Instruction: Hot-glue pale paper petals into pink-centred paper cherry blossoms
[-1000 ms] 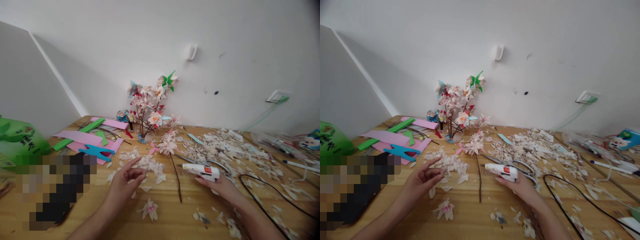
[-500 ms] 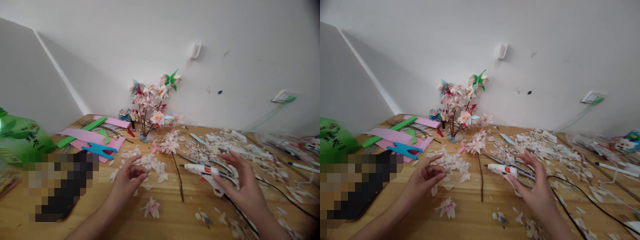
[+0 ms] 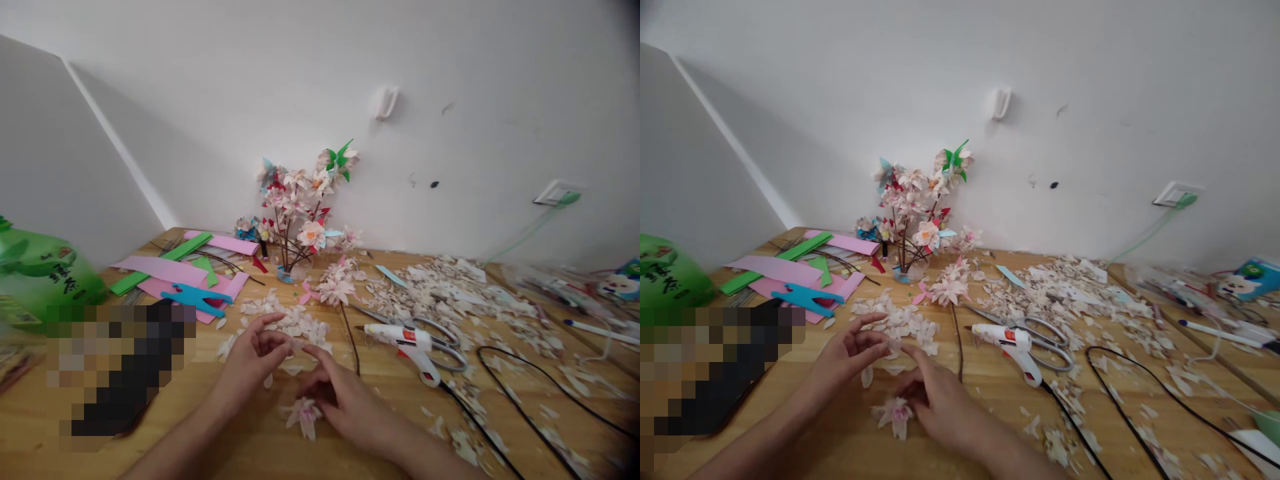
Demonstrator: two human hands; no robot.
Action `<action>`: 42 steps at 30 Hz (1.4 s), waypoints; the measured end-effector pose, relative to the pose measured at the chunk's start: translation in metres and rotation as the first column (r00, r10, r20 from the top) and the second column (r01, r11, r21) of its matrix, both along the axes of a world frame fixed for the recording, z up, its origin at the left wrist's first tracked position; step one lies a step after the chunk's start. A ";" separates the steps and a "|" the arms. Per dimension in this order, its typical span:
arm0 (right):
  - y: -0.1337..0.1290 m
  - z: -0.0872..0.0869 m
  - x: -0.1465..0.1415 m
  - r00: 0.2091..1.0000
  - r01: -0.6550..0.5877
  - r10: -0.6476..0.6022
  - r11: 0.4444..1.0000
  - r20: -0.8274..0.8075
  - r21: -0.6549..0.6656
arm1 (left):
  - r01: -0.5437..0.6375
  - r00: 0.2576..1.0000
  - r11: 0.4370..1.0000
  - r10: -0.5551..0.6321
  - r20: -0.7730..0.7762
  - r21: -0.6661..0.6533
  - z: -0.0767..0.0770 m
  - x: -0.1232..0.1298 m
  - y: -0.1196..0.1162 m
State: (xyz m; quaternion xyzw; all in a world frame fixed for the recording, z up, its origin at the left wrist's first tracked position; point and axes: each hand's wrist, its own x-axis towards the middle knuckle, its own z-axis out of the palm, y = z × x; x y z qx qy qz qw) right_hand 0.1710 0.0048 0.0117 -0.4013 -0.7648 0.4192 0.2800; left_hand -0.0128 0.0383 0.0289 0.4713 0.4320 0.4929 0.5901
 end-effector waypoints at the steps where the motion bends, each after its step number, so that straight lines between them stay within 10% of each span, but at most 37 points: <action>1: -0.001 -0.003 0.001 0.999 0.044 -0.044 0.999 -0.021 -0.017 | -0.017 1.000 1.000 0.017 0.009 -0.021 0.002 0.000 0.001; 6: -0.005 -0.008 0.006 0.940 0.241 -0.272 0.957 -0.208 -0.164 | -0.055 0.997 0.993 0.060 0.041 -0.109 0.005 -0.002 0.004; 17: 0.004 -0.009 0.010 0.535 0.328 -0.617 0.781 -0.577 -0.531 | -0.031 0.995 0.894 0.068 0.067 -0.448 0.005 0.012 -0.010; 30: 0.005 -0.013 0.001 0.529 0.440 -0.673 0.738 -0.517 -0.512 | 0.065 0.981 0.807 0.056 0.185 -0.586 0.007 0.019 -0.021; 42: 0.000 -0.004 -0.004 0.531 0.475 -0.643 0.765 -0.552 -0.435 | 0.044 0.995 0.896 0.003 0.104 -0.441 0.000 0.021 -0.020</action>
